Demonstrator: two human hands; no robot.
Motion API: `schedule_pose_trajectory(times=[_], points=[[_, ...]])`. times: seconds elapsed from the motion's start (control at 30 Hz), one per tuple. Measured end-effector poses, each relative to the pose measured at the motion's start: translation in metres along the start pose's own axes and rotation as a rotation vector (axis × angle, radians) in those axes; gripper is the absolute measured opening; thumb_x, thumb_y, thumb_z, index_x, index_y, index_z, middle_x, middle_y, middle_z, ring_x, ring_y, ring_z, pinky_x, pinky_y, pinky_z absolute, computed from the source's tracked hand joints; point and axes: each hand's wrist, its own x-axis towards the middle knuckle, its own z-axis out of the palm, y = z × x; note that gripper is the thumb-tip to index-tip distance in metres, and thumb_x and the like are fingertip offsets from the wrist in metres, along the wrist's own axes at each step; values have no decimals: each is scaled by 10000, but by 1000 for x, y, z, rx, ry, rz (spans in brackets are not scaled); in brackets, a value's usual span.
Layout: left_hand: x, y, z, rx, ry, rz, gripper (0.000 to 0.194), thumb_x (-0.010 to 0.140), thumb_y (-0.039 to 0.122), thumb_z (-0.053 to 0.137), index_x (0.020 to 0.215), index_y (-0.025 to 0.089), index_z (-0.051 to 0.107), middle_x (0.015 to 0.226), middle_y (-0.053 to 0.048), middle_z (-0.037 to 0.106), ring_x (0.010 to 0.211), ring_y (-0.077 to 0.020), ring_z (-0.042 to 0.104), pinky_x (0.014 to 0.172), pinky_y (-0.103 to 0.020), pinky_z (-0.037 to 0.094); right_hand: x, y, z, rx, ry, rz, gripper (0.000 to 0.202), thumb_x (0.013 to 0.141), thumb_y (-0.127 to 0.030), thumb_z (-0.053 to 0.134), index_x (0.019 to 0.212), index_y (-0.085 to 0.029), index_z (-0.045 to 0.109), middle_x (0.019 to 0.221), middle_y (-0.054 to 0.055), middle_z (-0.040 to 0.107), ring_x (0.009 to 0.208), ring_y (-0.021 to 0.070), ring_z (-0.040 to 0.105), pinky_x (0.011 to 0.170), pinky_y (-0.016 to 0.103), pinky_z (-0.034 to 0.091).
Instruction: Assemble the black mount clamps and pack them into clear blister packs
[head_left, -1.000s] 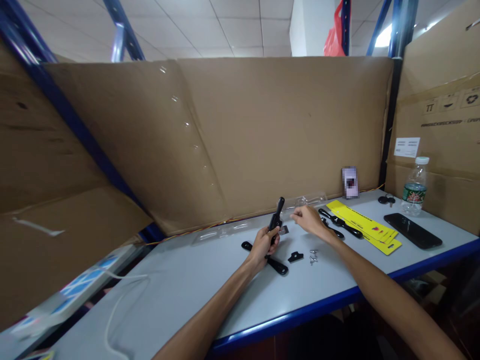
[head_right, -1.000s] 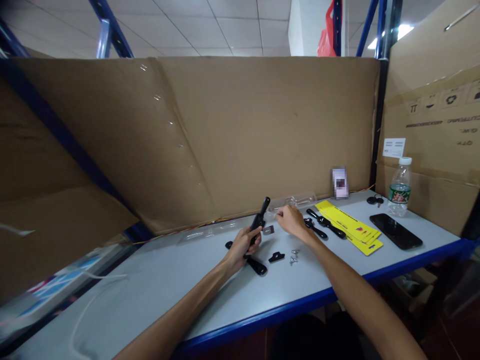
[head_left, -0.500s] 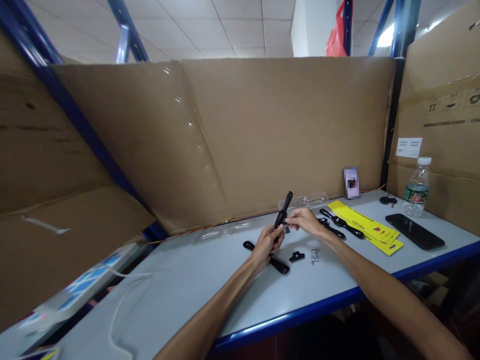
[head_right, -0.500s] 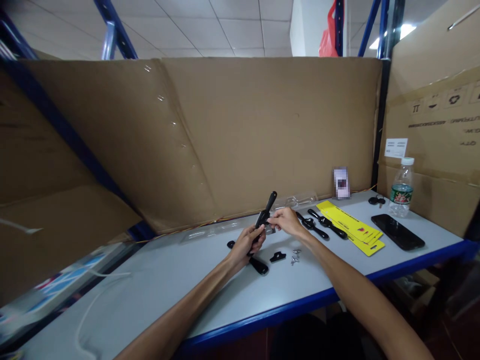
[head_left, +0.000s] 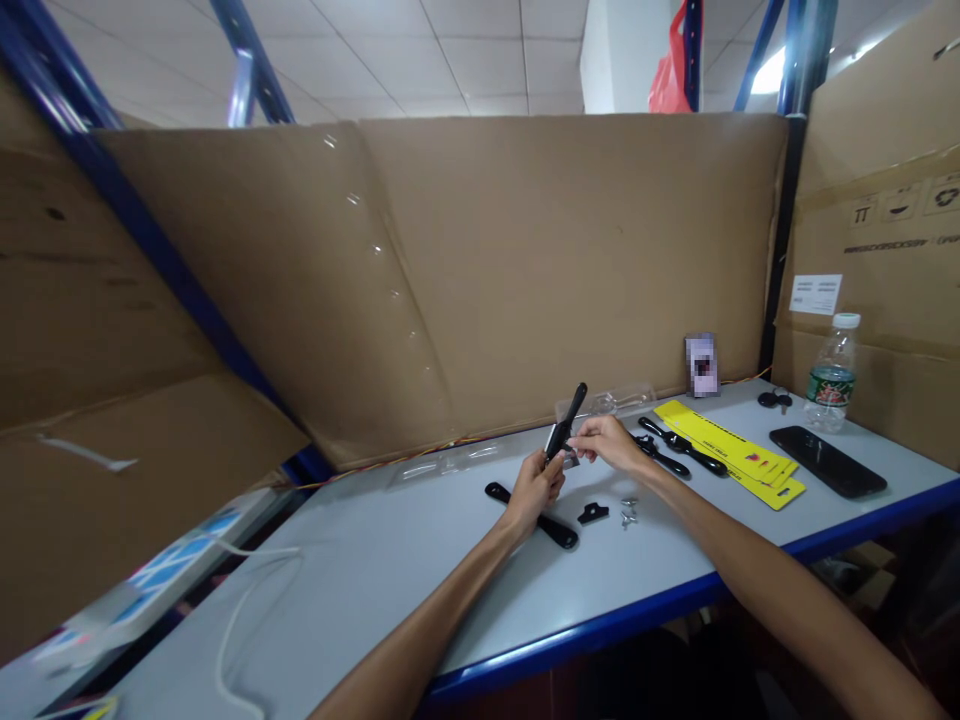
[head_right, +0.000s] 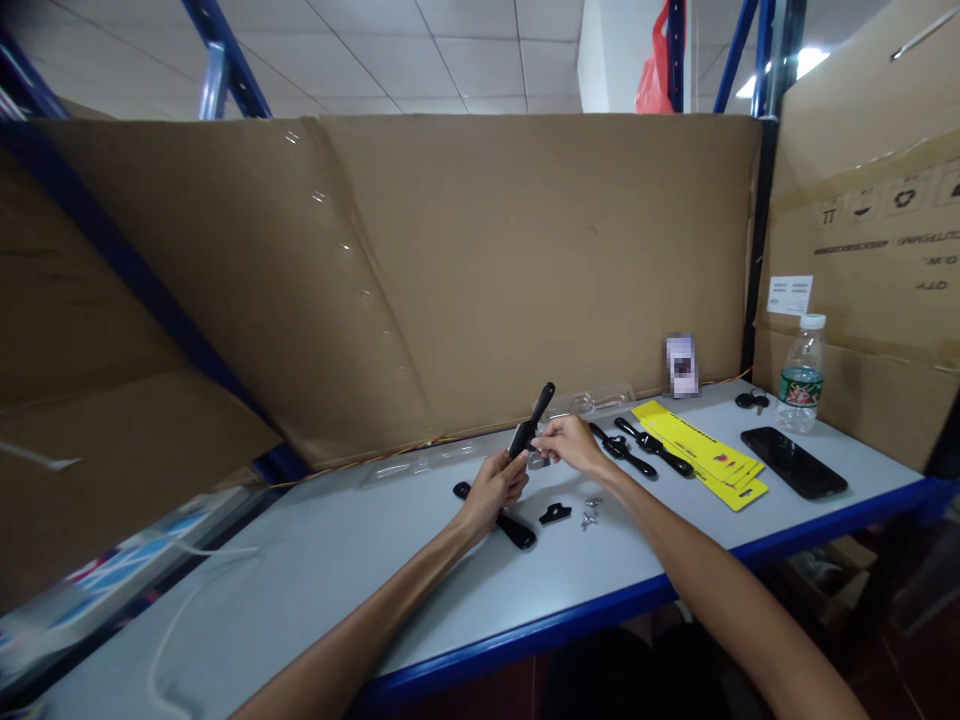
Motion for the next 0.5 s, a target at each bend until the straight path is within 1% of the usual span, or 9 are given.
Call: schedule_pose_trajectory(times=[0.17,0.43,0.5], points=[[1,-1,0,28,24,3,498,699,616,745,779,214,463,509,134,270,377,-30,205,381,-176,101,0,-2,1,-5,-4,-4,209,675,-296,758,616,-150,621,530,-19,625,454,82,509,452,202,409],[1,-3,-1,22,34,0,515,675,632,752,772,203,486,496,140,243,377,-26,187,379,-177,105,-2,-2,3,-20,-26,7,230,688,-317,764,637,-146,620,563,-1,645,467,85,514,467,206,412],[1,-2,-1,-10,41,-7,509,667,614,769,779,193,506,506,140,244,378,-22,184,381,-177,97,-2,-4,2,-39,-31,8,225,729,-334,729,663,-147,624,570,-1,641,468,91,520,469,210,414]])
